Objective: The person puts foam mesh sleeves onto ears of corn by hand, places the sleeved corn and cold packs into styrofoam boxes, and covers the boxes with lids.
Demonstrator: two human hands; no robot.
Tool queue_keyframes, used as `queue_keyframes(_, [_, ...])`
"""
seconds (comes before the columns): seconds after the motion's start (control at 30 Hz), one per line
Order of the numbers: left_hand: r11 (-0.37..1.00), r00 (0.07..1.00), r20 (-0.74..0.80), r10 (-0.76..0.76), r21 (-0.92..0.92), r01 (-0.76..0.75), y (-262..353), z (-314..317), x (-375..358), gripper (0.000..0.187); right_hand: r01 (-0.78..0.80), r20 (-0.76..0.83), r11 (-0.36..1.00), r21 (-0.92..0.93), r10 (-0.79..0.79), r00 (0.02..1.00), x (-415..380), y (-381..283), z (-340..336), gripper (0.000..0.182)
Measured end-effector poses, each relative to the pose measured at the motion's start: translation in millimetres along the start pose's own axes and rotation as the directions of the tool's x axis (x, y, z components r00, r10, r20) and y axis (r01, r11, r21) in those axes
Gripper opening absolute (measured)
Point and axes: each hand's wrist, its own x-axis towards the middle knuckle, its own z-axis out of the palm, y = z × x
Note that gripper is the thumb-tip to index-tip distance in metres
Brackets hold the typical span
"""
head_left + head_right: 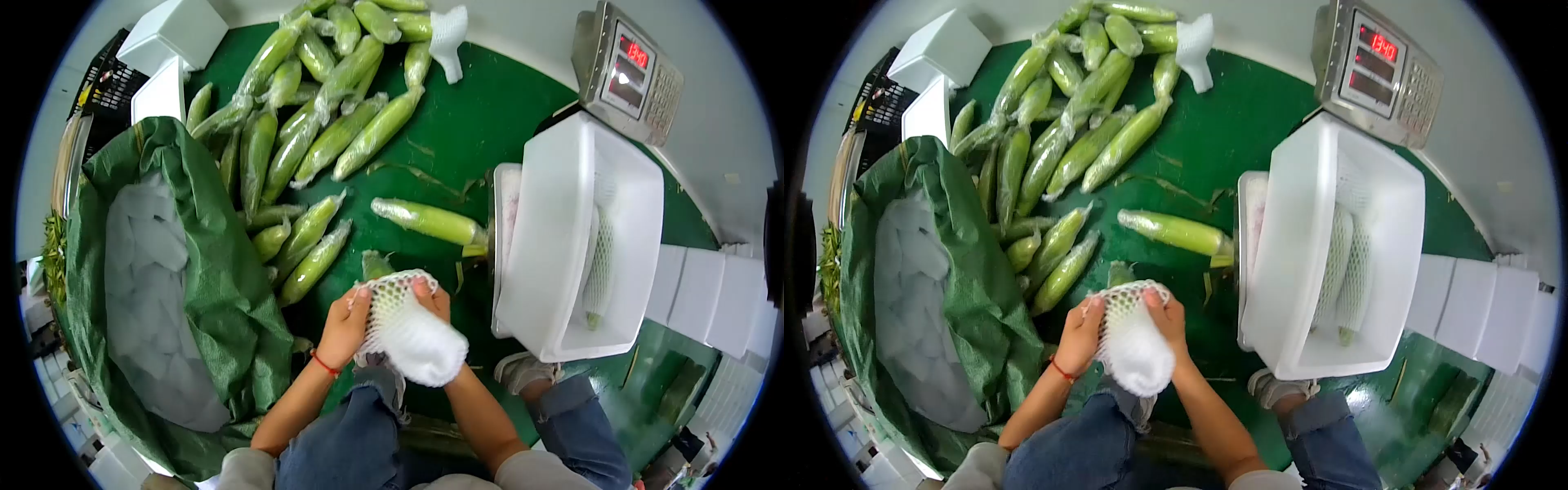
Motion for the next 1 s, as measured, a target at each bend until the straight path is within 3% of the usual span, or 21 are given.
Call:
queue_keyframes(0.03, [0.993,0.997,-0.043,-0.066,-0.105,0.061,-4.7,5.2,2.2,0.032,-0.068,-0.039,0.991,0.114,0.073,0.997,-8.6,-11.5,5.0,0.031])
queue_keyframes(0.1, [0.991,0.991,-0.104,-0.088,-0.113,0.077,-14.4,7.6,9.9,0.031,0.007,-0.085,0.997,0.073,-0.001,0.996,-12.7,-6.3,3.8,0.030])
queue_keyframes(0.13, [0.995,0.991,-0.133,-0.025,-0.101,0.011,-12.4,7.5,12.5,0.031,0.097,-0.114,0.994,-0.054,-0.103,0.988,-7.1,-7.5,8.1,0.029])
queue_keyframes(0.23, [0.989,0.961,-0.243,0.132,-0.027,-0.143,8.7,-0.5,26.5,0.031,0.264,-0.062,0.954,-0.143,-0.274,0.960,15.1,-10.7,28.6,0.029])
queue_keyframes(0.27, [0.983,0.951,-0.290,0.108,-0.112,-0.145,-2.3,-5.0,39.0,0.031,0.196,-0.091,0.950,-0.241,-0.224,0.970,31.6,4.3,29.3,0.030])
queue_keyframes(0.3, [0.968,0.940,-0.333,0.081,-0.198,-0.153,-20.1,-10.5,54.1,0.031,0.150,-0.098,0.973,-0.175,-0.169,0.981,52.8,33.4,21.9,0.031])
queue_keyframes(0.4, [0.988,0.951,-0.282,0.122,0.129,-0.088,-78.1,-31.8,88.8,0.028,0.096,-0.090,0.991,-0.093,-0.105,0.990,72.7,58.8,14.0,0.029])
queue_keyframes(0.43, [0.972,0.955,-0.242,0.173,0.201,-0.125,-93.4,-33.5,93.2,0.028,0.011,-0.083,0.986,0.169,0.003,0.997,64.4,41.9,24.1,0.027])
queue_keyframes(0.5, [0.923,0.995,0.086,-0.046,-0.377,0.075,-57.3,-20.8,75.2,0.034,0.122,0.087,0.939,-0.323,-0.099,0.991,51.5,10.2,7.1,0.020])
queue_keyframes(0.53, [0.750,0.971,0.217,-0.103,-0.624,0.219,-46.0,-14.5,68.9,0.036,0.183,0.014,0.974,-0.131,-0.183,0.983,43.1,20.3,15.1,0.022])
queue_keyframes(0.57, [0.726,0.958,0.251,-0.136,-0.633,0.269,-49.0,-33.5,72.4,0.041,0.219,0.071,0.970,-0.106,-0.212,0.975,30.5,6.1,25.9,0.029])
queue_keyframes(0.6, [0.710,0.962,0.274,-0.003,-0.676,0.194,18.6,0.6,47.4,0.046,0.396,0.093,0.890,-0.226,-0.385,0.918,16.2,-18.4,31.1,0.050])
queue_keyframes(0.67, [0.945,0.929,0.190,0.319,-0.137,-0.297,40.9,19.2,54.7,0.048,0.035,0.071,0.984,0.175,-0.048,0.996,-24.3,-45.5,12.0,0.079])
queue_keyframes(0.7, [0.831,0.851,0.240,0.467,0.210,-0.515,67.6,36.4,44.0,0.050,-0.004,0.149,0.980,0.199,-0.026,0.989,-47.4,-58.8,0.7,0.081])
queue_keyframes(0.73, [0.710,0.759,0.349,0.549,0.285,-0.644,77.7,54.0,40.2,0.054,-0.406,0.361,0.774,0.486,0.245,0.900,-79.8,-90.7,-10.7,0.085])
queue_keyframes(0.77, [0.560,0.653,0.454,0.606,0.341,-0.755,82.0,71.3,34.7,0.059,-0.334,0.361,0.866,0.373,0.197,0.912,-101.0,-95.2,-33.9,0.089])
queue_keyframes(0.8, [0.585,0.617,0.429,0.660,0.222,-0.780,77.6,92.5,26.3,0.065,-0.279,0.332,0.892,0.356,0.158,0.930,-121.2,-117.9,-56.8,0.089])
queue_keyframes(0.87, [0.460,0.498,0.534,0.683,0.215,-0.862,76.4,124.0,3.2,0.073,0.108,-0.023,0.953,0.282,-0.106,0.994,-145.4,-186.4,-96.1,0.091])
queue_keyframes(0.93, [0.186,0.362,0.772,0.523,0.311,-0.932,71.4,159.5,-20.5,0.083,0.410,-0.279,0.912,-0.016,-0.398,0.874,-130.9,-267.3,-101.4,0.087])
queue_keyframes(0.97, [0.067,0.288,0.796,0.533,0.299,-0.952,62.1,176.5,-26.6,0.071,0.450,-0.321,0.868,-0.209,-0.495,0.808,-103.2,-285.3,-110.2,0.082])
queue_keyframes(1.0, [-0.060,0.242,0.834,0.496,0.311,-0.949,56.5,190.5,-22.4,0.058,0.369,-0.290,0.843,-0.391,-0.493,0.820,-81.1,-286.5,-119.8,0.081])
